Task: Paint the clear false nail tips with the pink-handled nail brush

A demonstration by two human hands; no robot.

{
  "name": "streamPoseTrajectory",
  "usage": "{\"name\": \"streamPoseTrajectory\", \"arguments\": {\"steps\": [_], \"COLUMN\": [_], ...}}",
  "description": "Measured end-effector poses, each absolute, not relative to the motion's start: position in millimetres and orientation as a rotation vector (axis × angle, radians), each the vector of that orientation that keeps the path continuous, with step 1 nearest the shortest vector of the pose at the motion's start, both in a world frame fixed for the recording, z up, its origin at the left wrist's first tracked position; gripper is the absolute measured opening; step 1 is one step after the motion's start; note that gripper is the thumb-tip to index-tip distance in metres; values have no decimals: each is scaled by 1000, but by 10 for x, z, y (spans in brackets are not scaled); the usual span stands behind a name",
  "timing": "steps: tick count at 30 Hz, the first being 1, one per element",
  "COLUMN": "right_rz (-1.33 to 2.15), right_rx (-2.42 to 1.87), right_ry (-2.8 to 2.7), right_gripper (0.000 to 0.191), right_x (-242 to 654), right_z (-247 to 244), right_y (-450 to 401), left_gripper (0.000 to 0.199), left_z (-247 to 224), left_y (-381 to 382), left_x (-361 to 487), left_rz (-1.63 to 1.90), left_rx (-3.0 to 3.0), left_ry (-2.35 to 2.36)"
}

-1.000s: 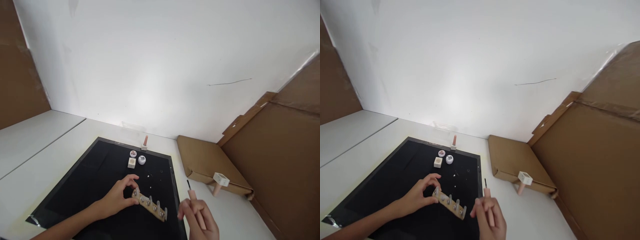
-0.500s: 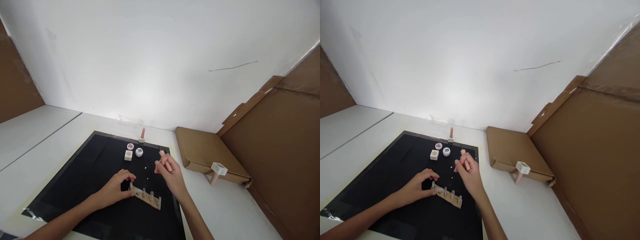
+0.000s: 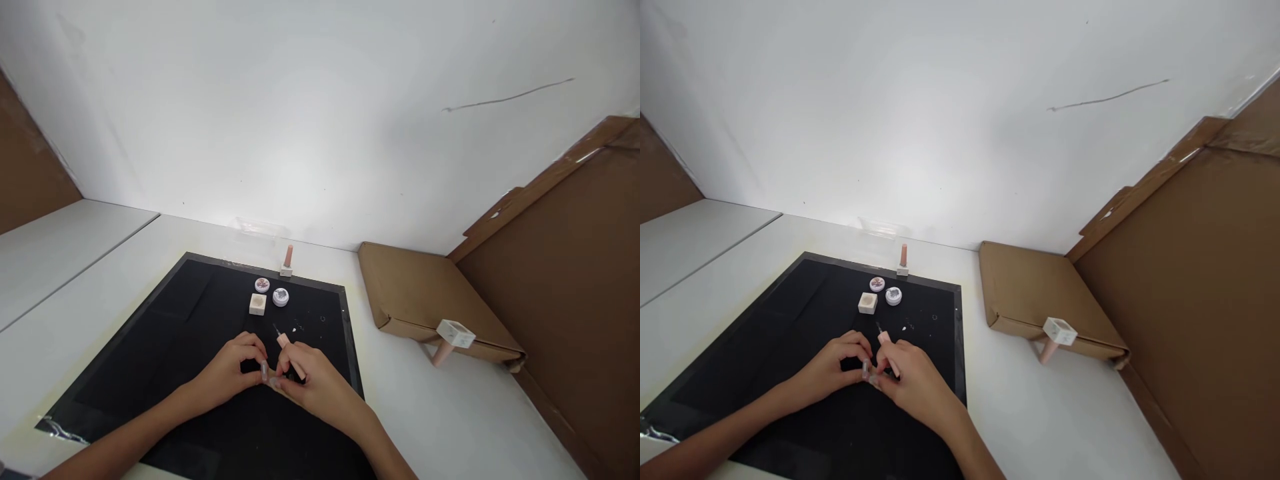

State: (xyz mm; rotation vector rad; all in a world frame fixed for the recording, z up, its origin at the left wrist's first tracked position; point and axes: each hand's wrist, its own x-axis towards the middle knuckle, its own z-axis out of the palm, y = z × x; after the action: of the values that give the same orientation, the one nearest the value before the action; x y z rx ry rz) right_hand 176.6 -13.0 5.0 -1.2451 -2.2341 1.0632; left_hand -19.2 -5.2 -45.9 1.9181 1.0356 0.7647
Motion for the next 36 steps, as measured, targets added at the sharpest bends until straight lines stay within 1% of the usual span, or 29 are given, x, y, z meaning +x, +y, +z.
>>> {"name": "streamPoseTrajectory", "arguments": {"steps": [18,27,36], "right_rz": [1108,1132,1220], "right_rx": [-1219,-1211,-1179], "right_ry": [-2223,-2171,-2099], "right_gripper": [17,12,16], "right_x": [1746,1716,1695], "right_z": [54,36,12], "right_y": [-95,-109,-123], "left_gripper": [8,7,5], "left_z": [-454,-466,-470], "left_y": [-2,6,11], "left_x": [-230,-241,-246], "left_rz": [740,757,759], "left_rx": [1774,1773,1783], "left_ry": [1043,1006,1001]}}
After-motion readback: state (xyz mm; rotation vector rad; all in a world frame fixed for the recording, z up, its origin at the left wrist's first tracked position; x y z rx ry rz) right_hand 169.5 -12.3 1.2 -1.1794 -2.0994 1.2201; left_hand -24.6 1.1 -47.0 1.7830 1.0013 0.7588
